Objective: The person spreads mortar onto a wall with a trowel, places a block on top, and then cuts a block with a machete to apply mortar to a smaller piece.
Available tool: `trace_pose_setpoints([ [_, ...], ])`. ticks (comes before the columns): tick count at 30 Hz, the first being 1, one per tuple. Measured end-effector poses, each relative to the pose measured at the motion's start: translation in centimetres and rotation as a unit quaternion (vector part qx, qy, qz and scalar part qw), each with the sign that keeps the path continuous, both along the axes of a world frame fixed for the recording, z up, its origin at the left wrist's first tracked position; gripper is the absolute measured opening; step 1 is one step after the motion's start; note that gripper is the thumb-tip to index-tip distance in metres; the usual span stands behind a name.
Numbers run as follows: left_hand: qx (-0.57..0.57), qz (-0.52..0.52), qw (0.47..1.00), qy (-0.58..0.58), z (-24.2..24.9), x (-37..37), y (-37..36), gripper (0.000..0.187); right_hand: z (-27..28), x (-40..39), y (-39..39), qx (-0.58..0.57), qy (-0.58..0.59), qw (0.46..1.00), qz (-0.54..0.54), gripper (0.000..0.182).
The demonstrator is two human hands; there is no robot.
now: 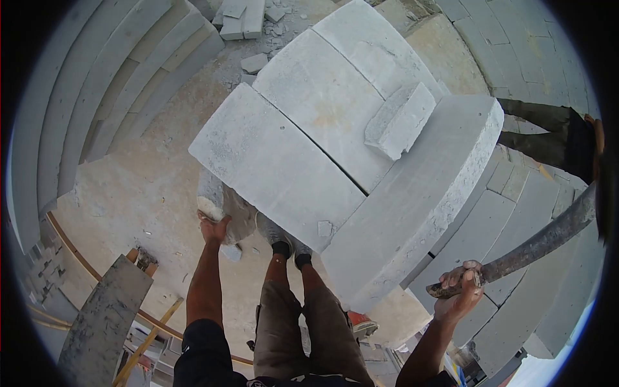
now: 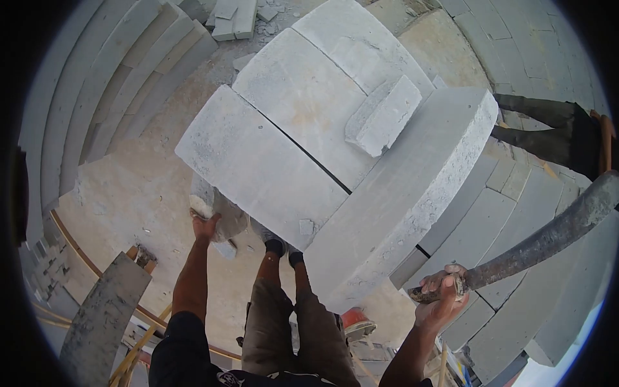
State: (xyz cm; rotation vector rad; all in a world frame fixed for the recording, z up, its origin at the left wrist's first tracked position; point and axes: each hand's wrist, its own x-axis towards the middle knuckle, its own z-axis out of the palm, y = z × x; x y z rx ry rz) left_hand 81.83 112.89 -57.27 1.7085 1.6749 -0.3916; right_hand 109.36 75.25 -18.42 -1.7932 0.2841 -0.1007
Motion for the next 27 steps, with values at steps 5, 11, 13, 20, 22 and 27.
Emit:
trace_pose_setpoints([
  [5,-0.169,0.096,0.979,-0.062,10.8,-3.0,3.8,0.105,1.7,-2.3,-1.4,-0.035,0.115,0.992,0.028,0.041],
  [11,-0.146,0.077,0.985,-0.054,30.8,-4.1,3.4,0.108,3.2,-3.5,-1.4,-0.023,0.178,0.982,0.054,0.043],
  [13,-0.111,0.09,0.989,-0.036,35.5,-2.5,2.7,0.109,2.9,-3.6,-2.5,-0.034,0.149,0.988,0.028,0.044],
  [20,-0.174,-0.051,0.963,-0.201,45.1,3.0,4.9,0.11,3.2,-5.1,-1.2,0.051,0.072,0.994,0.07,0.036],
  [22,-0.161,-0.124,0.962,-0.18,45.2,6.5,5.7,0.114,3.8,-5.5,0.8,0.106,0.165,0.98,0.037,0.034],
  [27,-0.202,-0.384,0.886,-0.164,37.2,18.4,9.4,0.126,2.7,-10.6,6.0,0.175,0.211,0.961,0.03,0.03],
])
